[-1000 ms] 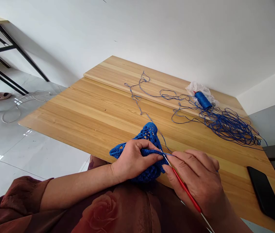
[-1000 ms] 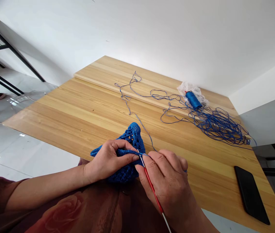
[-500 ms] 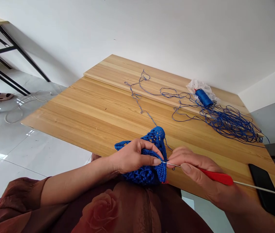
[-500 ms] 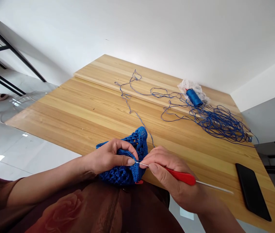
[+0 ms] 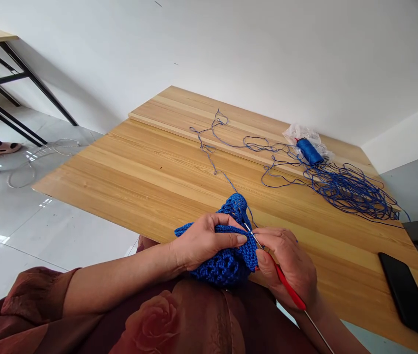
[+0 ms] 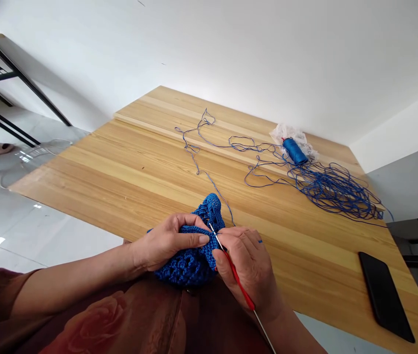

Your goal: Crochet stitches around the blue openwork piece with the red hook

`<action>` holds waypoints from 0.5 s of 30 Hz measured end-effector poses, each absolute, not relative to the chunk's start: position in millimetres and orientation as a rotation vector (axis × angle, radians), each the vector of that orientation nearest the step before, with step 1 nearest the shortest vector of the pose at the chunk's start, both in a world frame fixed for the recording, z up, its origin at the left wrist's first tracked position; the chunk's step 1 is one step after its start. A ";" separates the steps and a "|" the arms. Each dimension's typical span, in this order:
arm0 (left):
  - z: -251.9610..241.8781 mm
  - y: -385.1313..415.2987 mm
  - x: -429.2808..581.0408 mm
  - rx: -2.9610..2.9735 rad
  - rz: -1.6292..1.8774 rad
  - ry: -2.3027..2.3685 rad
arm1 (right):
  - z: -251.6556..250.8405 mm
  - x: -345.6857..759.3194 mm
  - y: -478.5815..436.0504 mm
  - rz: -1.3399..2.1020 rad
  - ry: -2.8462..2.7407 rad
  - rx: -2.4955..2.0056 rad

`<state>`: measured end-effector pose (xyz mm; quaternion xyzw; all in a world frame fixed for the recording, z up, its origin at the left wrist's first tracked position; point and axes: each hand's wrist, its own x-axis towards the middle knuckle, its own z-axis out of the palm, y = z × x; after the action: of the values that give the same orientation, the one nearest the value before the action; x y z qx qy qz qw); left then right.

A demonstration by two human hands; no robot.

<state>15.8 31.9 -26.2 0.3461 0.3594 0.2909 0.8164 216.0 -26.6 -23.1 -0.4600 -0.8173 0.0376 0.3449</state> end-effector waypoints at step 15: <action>-18.8 28.5 14.3 1.330 0.689 0.934 | -14.8 223.1 -21.4 -0.060 -2.226 -1.301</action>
<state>14.3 28.5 -18.8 0.5819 0.4087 0.3014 0.6352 223.1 -21.4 -14.8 -0.4846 -0.8293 -0.0222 0.2774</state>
